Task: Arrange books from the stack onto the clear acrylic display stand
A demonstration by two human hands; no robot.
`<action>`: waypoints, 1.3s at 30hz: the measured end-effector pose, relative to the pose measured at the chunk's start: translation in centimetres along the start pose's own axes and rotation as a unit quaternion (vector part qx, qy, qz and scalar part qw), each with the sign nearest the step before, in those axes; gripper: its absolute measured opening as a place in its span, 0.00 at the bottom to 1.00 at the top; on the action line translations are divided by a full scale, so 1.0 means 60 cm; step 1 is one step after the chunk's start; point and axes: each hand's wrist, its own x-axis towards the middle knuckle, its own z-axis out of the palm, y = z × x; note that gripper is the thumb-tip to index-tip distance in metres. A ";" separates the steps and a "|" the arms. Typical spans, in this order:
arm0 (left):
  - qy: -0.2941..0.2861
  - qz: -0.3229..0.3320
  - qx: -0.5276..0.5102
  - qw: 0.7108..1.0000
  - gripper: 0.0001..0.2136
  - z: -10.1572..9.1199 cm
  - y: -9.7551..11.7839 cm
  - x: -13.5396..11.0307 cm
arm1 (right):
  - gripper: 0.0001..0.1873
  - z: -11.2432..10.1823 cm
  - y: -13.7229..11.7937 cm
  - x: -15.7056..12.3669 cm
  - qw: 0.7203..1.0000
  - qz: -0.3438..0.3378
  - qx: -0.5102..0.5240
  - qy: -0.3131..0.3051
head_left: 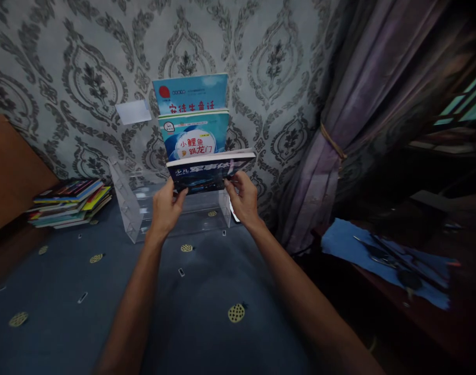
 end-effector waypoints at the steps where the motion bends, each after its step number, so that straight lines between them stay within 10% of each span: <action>1: 0.000 -0.001 0.003 1.000 0.12 0.002 -0.001 -0.001 | 0.14 0.000 0.001 0.000 1.000 0.002 0.000 -0.001; 39: -0.002 -0.049 0.094 0.994 0.07 0.072 -0.051 -0.005 | 0.14 0.005 0.047 -0.008 0.995 0.025 -0.100 -0.009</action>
